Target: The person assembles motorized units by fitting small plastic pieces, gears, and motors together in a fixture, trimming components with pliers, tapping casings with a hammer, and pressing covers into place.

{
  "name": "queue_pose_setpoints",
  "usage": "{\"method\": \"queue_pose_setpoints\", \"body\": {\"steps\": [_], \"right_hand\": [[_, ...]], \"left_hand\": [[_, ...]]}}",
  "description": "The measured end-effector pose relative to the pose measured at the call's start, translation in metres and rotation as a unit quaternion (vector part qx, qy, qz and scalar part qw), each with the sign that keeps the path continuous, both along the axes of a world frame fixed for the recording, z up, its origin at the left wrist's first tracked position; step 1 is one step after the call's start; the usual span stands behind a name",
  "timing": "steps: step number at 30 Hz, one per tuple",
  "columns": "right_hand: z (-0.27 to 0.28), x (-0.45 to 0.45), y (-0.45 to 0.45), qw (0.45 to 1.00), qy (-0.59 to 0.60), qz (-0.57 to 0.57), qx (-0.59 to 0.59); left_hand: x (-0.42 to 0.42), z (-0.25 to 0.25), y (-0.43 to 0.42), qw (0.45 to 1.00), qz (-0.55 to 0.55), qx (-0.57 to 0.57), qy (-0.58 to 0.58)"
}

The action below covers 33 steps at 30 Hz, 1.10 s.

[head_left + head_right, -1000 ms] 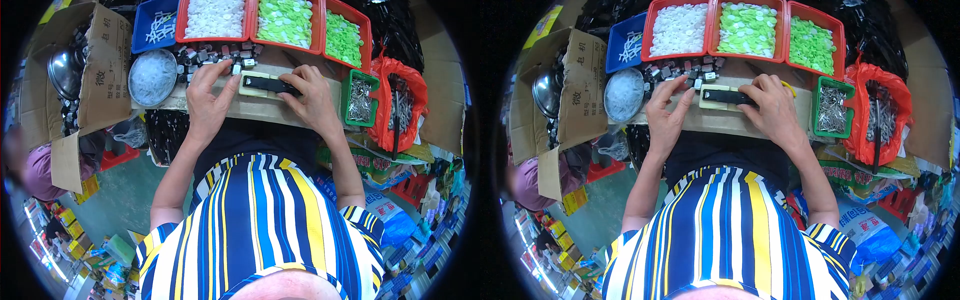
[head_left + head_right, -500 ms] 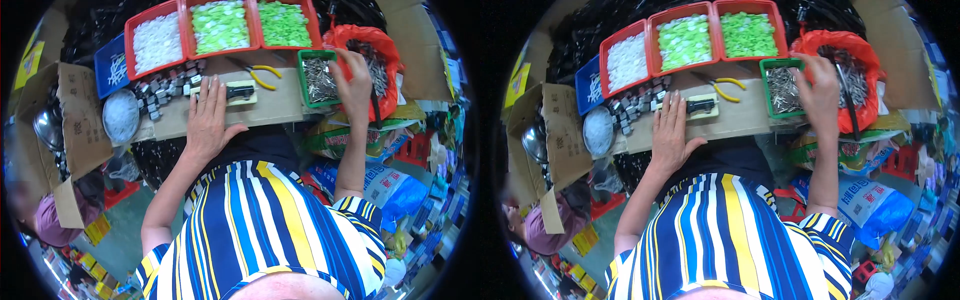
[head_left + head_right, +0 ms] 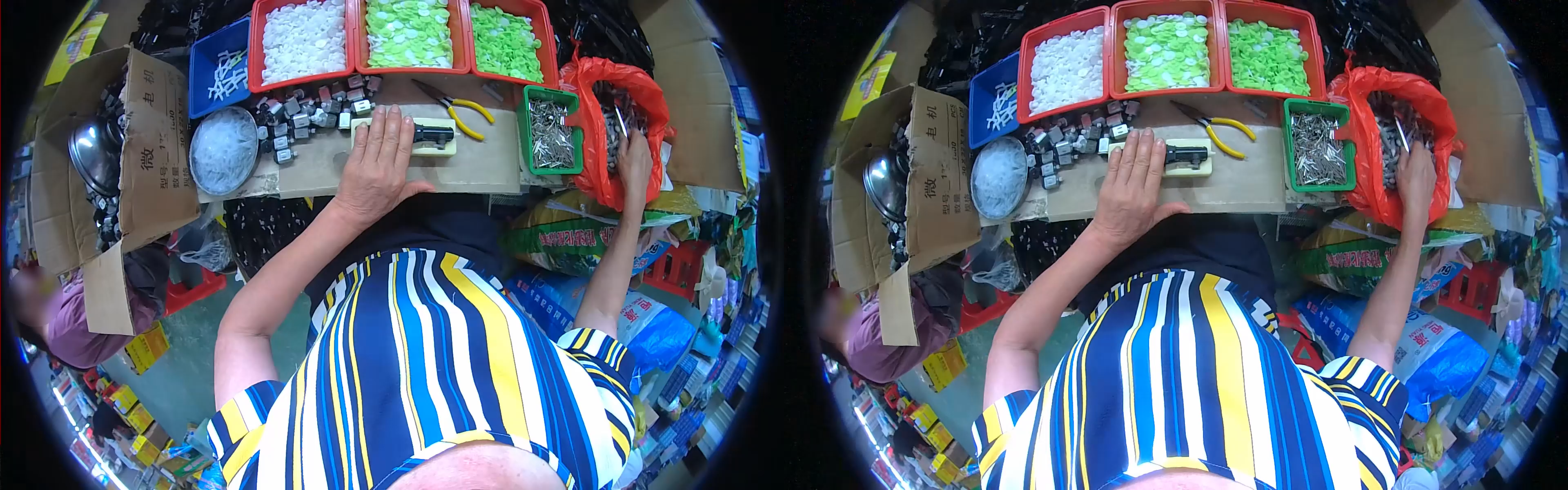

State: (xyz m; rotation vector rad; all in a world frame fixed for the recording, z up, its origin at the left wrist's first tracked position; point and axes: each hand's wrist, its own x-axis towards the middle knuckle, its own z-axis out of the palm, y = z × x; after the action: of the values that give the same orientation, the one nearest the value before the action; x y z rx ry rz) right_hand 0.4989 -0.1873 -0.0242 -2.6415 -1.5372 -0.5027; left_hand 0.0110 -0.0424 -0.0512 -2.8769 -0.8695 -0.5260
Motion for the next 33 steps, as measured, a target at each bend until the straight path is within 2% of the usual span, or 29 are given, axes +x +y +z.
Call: {"method": "queue_pose_setpoints", "body": {"steps": [2,3,5,6,8,10,12,14,16,18,19,21,22,23,25,26,29,30,33], "right_hand": [[0.033,-0.040,0.005,0.999,0.023,-0.036,0.025],[0.039,-0.051,0.004,0.997,0.009,0.007,0.079],[0.070,-0.111,0.015,0.987,0.124,0.032,0.102],[0.076,-0.139,0.020,0.981,0.146,0.078,0.104],[0.091,-0.204,0.028,0.949,0.288,0.102,0.077],[0.080,-0.244,0.033,0.931,0.337,0.138,0.024],[0.060,-0.268,0.038,0.920,0.331,0.209,0.000],[0.058,-0.283,0.046,0.917,0.310,0.242,-0.062],[0.067,-0.288,0.048,0.927,0.271,0.251,-0.069],[0.090,-0.294,0.047,0.932,0.219,0.286,0.045],[0.093,-0.293,0.047,0.917,0.202,0.318,0.128],[0.091,-0.293,0.041,0.908,0.230,0.300,0.179],[0.077,-0.292,0.044,0.910,0.197,0.317,0.180],[0.064,-0.295,0.050,0.922,0.203,0.314,0.105],[0.051,-0.295,0.051,0.945,0.202,0.236,-0.101],[0.057,-0.293,0.048,0.945,0.176,0.264,-0.076],[0.067,-0.297,0.050,0.923,0.214,0.303,0.102],[0.065,-0.297,0.050,0.922,0.216,0.303,0.105],[0.047,-0.300,0.050,0.948,0.169,0.260,-0.070]], "left_hand": [[0.000,-0.001,0.000,1.000,-0.001,0.010,0.006],[0.000,-0.001,0.000,1.000,0.001,0.009,0.003],[0.001,-0.002,0.000,1.000,-0.002,0.006,-0.008],[0.001,-0.002,0.000,1.000,-0.008,0.003,-0.011],[0.000,-0.004,0.000,1.000,-0.006,0.006,-0.022],[0.000,-0.003,0.001,1.000,-0.007,0.007,-0.027],[0.000,-0.001,0.002,1.000,-0.011,0.007,-0.021],[-0.001,-0.002,0.002,1.000,-0.012,0.006,-0.025],[0.000,-0.001,0.003,0.999,-0.013,0.010,-0.031],[0.000,-0.001,0.002,0.999,-0.014,0.013,-0.033],[-0.001,-0.003,0.001,0.999,-0.015,0.010,-0.034],[0.000,-0.004,0.003,0.998,-0.018,0.038,-0.041],[0.000,-0.004,0.004,0.998,-0.017,0.038,-0.042],[0.000,-0.005,0.004,0.998,-0.016,0.035,-0.041],[-0.001,-0.006,0.002,0.998,-0.021,0.029,-0.043],[0.000,-0.005,0.003,0.998,-0.018,0.028,-0.048],[-0.001,-0.004,0.001,0.999,-0.018,0.023,-0.036],[0.000,-0.003,0.003,0.999,-0.016,0.020,-0.034],[0.000,-0.003,0.001,0.999,-0.017,0.017,-0.037]]}}
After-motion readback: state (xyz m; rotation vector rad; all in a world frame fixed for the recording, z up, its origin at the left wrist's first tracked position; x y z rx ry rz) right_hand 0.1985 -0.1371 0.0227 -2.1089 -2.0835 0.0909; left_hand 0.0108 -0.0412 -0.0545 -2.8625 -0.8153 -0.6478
